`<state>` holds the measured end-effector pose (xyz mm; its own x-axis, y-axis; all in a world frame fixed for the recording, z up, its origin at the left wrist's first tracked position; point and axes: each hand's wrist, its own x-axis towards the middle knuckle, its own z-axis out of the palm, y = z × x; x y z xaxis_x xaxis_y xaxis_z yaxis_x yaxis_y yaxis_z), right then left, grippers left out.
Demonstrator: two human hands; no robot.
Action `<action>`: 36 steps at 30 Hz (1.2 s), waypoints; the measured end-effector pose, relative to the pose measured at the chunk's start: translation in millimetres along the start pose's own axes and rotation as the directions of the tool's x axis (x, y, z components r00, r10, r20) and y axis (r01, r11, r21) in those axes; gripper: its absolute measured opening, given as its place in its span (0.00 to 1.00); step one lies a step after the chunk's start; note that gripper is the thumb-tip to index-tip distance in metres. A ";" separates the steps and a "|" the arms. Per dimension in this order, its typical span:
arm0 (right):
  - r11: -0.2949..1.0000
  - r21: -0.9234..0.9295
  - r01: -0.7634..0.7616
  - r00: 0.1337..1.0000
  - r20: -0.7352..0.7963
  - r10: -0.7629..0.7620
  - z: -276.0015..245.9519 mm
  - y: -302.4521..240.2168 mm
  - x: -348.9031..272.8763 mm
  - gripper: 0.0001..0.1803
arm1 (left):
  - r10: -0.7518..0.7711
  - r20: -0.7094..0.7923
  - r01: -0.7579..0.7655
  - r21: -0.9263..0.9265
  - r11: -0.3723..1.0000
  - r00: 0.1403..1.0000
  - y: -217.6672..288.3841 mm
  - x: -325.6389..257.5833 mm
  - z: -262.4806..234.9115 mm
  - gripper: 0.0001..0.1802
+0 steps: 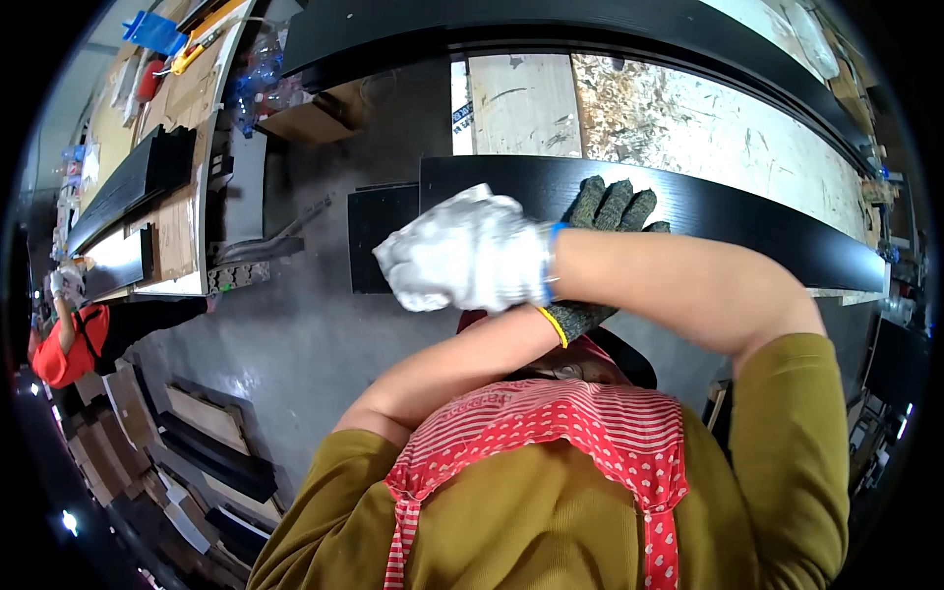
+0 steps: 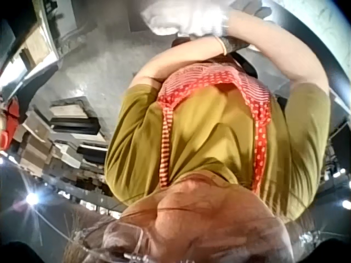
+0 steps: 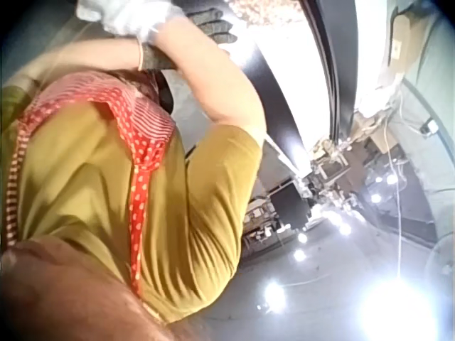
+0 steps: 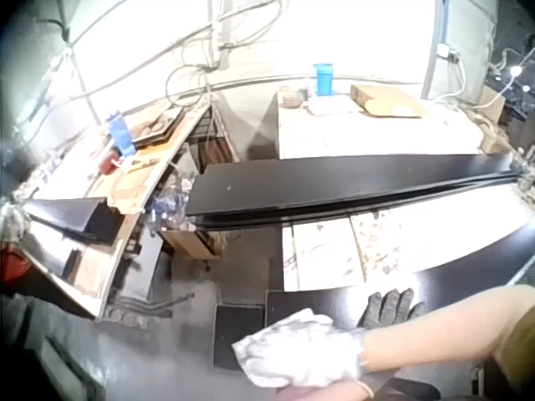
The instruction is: Wiping down long black wooden boards with a cloth and liquid stain or cleaner in a workshop environment.
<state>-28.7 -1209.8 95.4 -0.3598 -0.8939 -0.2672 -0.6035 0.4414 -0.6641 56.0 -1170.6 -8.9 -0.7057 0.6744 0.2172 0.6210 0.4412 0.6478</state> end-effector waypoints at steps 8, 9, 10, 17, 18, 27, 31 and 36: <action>0.965 -0.122 0.234 0.947 -0.196 -0.254 -7.3 23.1 -49.3 0.23 | -0.039 -0.012 0.039 -0.031 0.999 0.999 -4.8 11.3 -4.8 0.37; 0.958 -0.163 0.237 0.917 -0.290 -0.276 6.0 19.1 -33.9 0.16 | -0.029 -0.004 0.029 -0.029 0.999 1.000 -1.6 11.3 -5.1 0.37; 0.968 -0.128 0.214 0.895 -0.372 -0.247 10.4 13.6 -19.3 0.07 | -0.020 -0.005 0.020 -0.028 0.999 1.000 0.4 9.1 -6.2 0.38; 0.978 0.155 -0.138 0.859 -0.473 0.196 -51.6 31.2 -77.2 0.05 | -0.040 0.288 0.034 0.026 0.999 0.957 12.8 36.0 -47.1 0.40; 0.990 -0.083 -0.113 0.723 -0.691 0.024 -58.5 27.1 -76.0 0.07 | -0.055 0.353 0.073 -0.038 0.997 0.934 14.3 50.2 -66.8 0.41; 0.966 -0.131 -0.223 0.884 -0.444 0.144 -31.5 21.4 -12.5 0.13 | 0.011 0.021 -0.010 -0.073 0.997 1.000 -13.1 64.3 -9.4 0.33; 0.910 -0.187 -0.371 0.911 -0.263 0.318 -35.6 15.1 -31.0 0.11 | -0.004 0.034 0.006 -0.070 0.998 0.999 -22.5 59.1 -9.9 0.32; 0.917 -0.261 -0.302 0.867 -0.474 0.151 -32.6 25.5 0.9 0.08 | 0.004 0.033 -0.002 -0.076 0.997 0.999 -19.8 61.5 -11.2 0.30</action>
<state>-67.5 -1196.8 101.1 -0.7406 -0.6720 -0.0005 -0.6303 0.6949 -0.3462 -3.5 -1144.5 -0.2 -0.6913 0.6956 0.1956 0.5946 0.3939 0.7009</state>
